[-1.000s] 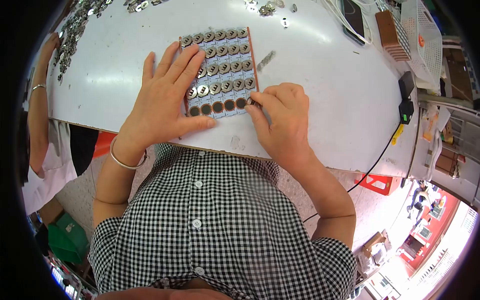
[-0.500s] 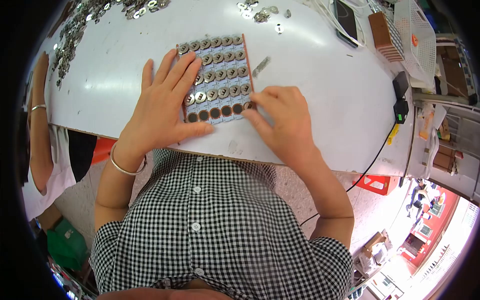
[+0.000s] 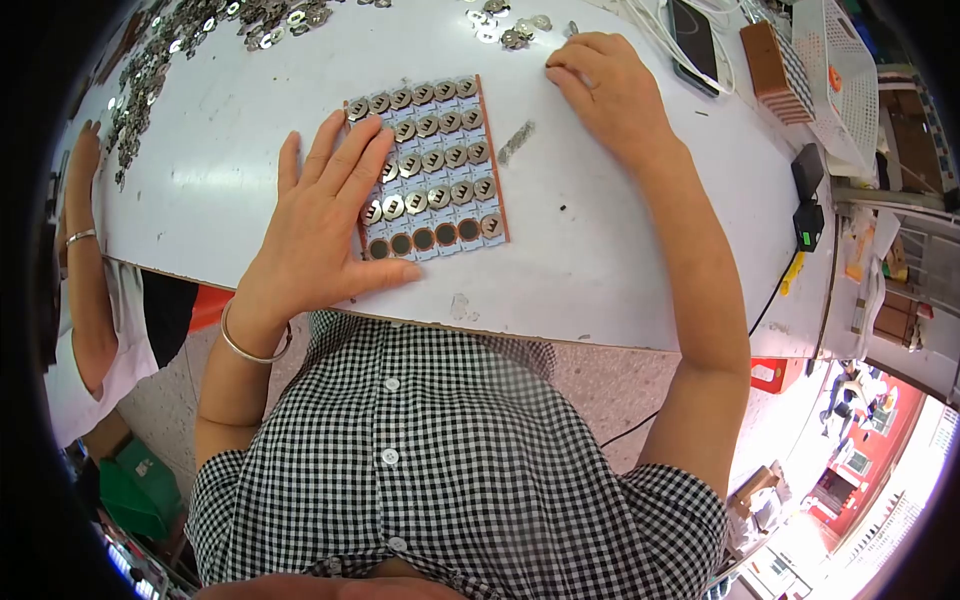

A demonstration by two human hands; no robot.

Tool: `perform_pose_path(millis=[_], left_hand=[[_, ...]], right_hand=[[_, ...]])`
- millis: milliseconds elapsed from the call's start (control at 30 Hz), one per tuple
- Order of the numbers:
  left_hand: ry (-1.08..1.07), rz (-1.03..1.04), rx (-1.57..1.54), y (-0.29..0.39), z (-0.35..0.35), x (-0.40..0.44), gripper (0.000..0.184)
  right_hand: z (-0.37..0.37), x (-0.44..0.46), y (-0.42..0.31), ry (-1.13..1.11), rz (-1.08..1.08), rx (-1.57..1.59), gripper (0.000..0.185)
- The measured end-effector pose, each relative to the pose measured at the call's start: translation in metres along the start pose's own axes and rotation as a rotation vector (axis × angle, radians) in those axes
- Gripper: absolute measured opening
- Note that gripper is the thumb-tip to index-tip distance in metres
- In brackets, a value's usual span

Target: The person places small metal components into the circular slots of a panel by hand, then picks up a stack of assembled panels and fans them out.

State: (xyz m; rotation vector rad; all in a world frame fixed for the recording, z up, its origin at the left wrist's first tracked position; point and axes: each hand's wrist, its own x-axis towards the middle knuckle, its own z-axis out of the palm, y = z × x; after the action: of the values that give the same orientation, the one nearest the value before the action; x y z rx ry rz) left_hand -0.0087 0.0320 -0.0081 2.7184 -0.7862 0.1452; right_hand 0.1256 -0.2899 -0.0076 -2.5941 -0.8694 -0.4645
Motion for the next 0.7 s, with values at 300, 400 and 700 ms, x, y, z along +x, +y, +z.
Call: perform_pose_path(millis=[300,400,700], left_hand=[[-0.005,-0.003,-0.022,0.000,-0.004,0.000,0.110],[0.001,-0.012,-0.033,0.002,-0.004,0.000,0.110],[0.010,-0.004,-0.013,0.001,-0.003,-0.002,0.110]], right_hand=[[0.003,0.002,-0.031,-0.035,0.184,-0.027,0.015],[-0.029,-0.007,-0.084,-0.243,0.439,0.342,0.018],[-0.038,-0.037,-0.136,-0.520,0.276,0.509,0.013]])
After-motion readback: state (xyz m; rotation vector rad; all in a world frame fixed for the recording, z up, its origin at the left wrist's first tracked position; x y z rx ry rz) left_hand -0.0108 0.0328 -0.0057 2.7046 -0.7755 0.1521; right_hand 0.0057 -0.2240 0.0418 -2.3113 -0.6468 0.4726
